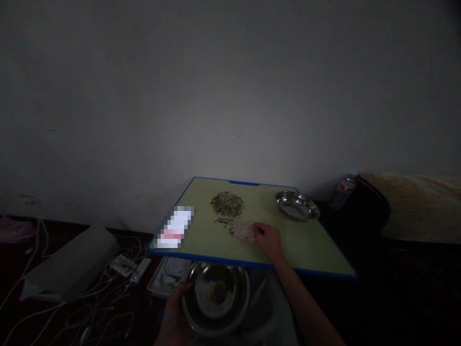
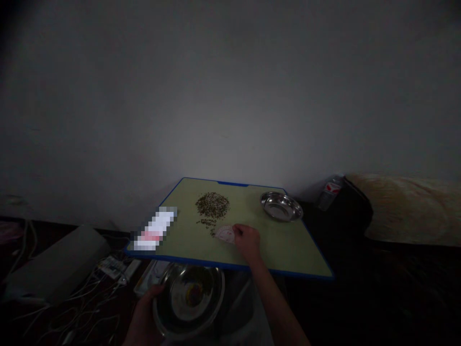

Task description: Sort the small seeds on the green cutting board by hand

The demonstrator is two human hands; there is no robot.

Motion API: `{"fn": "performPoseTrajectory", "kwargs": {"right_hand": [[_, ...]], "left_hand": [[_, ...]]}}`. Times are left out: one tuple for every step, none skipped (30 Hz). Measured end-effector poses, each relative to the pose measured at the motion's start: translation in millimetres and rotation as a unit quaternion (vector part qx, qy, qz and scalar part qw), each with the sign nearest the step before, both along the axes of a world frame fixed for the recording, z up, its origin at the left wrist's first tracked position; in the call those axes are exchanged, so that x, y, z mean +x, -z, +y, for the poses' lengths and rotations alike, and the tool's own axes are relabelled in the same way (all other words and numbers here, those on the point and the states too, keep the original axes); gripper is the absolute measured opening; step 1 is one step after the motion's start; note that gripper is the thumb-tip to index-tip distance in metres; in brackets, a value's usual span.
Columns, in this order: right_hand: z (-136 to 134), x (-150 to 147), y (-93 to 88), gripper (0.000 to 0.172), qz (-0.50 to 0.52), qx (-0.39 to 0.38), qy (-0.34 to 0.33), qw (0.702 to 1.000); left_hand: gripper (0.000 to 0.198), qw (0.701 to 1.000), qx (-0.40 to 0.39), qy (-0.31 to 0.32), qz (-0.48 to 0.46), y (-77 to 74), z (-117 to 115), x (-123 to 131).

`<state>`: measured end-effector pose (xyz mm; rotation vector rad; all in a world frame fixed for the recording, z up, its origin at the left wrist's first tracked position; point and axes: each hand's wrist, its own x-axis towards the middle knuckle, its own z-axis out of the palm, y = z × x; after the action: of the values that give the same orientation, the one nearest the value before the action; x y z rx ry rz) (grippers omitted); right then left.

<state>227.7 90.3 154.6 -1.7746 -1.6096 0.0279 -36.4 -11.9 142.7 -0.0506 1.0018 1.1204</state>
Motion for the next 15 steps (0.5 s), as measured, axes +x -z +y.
{"fn": "performPoseTrajectory", "kwargs": {"right_hand": [[0.0,-0.1,-0.3,0.028,0.003,-0.001,-0.003,1.000],[-0.1,-0.2,-0.7,0.028,0.007,-0.001,-0.004,1.000],[-0.2,-0.1,-1.0,0.028,0.012,0.000,-0.004,1.000],[-0.5,-0.1,-1.3,0.028,0.018,0.003,-0.004,1.000],[-0.9,0.0,-1.5,0.029,0.026,0.007,-0.006,1.000],[-1.4,0.0,-1.6,0.029,0.036,0.010,-0.011,0.999],[-2.0,0.0,-1.6,0.029,0.045,0.014,-0.021,0.999],[-2.6,-0.1,-1.4,0.029,0.054,0.018,-0.032,0.998],[-3.2,-0.3,-1.2,0.028,0.060,0.023,-0.045,0.997],[-3.7,-0.7,-0.9,0.028,0.064,0.028,-0.055,0.996],[-4.0,-1.1,-0.6,0.027,0.064,0.032,-0.062,0.996],[-4.3,-1.5,-0.2,0.026,0.060,0.034,-0.062,0.996],[-4.4,-1.9,0.2,0.026,0.055,0.034,-0.058,0.996],[-4.5,-2.2,0.6,0.026,0.047,0.033,-0.052,0.997],[-4.5,-2.4,0.9,0.027,0.038,0.030,-0.045,0.998]], "left_hand": [[0.034,1.000,-0.002,0.003,0.002,0.2,-0.1,0.2],[0.034,1.000,-0.003,0.006,0.010,0.2,-0.3,0.5],[0.035,1.000,-0.003,0.004,0.021,0.2,-0.4,0.8],[0.036,1.000,-0.003,0.002,0.030,0.2,-0.6,1.0],[0.036,0.999,-0.002,0.004,0.036,0.3,-0.7,1.1],[0.036,0.999,-0.003,0.006,0.039,0.6,-0.8,1.0],[0.035,0.999,-0.003,0.010,0.038,1.0,-1.0,0.7],[0.035,0.999,-0.005,0.014,0.034,1.6,-1.1,0.4],[0.034,0.999,-0.007,0.016,0.030,2.2,-1.1,-0.1],[0.034,0.999,-0.009,0.016,0.026,2.8,-1.1,-0.5],[0.035,1.000,-0.010,0.013,0.023,3.3,-1.1,-0.9],[0.035,1.000,-0.010,0.009,0.023,3.6,-1.1,-1.1],[0.035,1.000,-0.007,0.006,0.024,3.6,-1.0,-1.1],[0.035,1.000,-0.005,0.000,0.023,3.2,-0.9,-1.0],[0.034,1.000,-0.003,-0.005,0.017,2.4,-0.9,-0.7]]}}
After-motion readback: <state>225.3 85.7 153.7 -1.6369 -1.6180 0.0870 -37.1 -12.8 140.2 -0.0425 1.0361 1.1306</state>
